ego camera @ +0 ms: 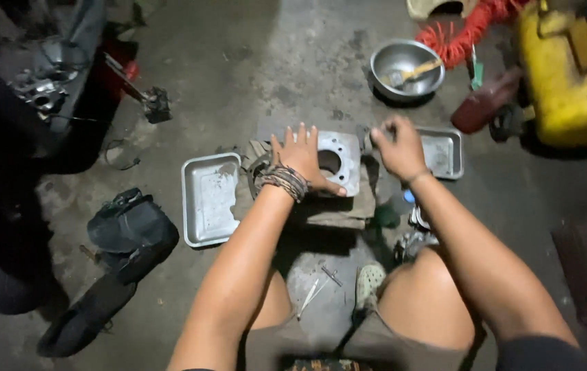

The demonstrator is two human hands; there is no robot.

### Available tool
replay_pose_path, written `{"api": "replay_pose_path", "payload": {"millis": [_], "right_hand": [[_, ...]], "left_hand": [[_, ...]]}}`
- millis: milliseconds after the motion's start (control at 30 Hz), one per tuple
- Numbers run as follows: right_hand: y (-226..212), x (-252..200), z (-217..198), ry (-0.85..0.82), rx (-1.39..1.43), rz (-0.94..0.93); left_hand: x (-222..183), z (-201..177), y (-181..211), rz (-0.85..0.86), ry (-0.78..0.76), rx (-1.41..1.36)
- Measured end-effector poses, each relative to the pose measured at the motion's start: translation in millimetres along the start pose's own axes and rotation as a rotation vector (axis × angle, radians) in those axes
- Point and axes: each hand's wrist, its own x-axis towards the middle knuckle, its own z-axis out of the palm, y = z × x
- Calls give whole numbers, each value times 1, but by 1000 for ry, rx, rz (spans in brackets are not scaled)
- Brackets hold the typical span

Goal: Wiping and inspecting a motorcycle engine cylinder block with a cloth

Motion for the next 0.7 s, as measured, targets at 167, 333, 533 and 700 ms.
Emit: {"api": "replay_pose_path", "payload": {"millis": [167,333,533,700], "right_hand": [[-14,-28,15,-141,-35,3],[-4,-35,-15,36,-372,-23],[-67,-62,-8,-84,-12,-292],[13,-41,-2,266,-327,-194]], "left_hand": [[-1,8,0,13,38,-14],[-8,-6,-8,10,20,-18],[8,11,-5,4,55,27],[0,1,-5,-14,96,96]]}}
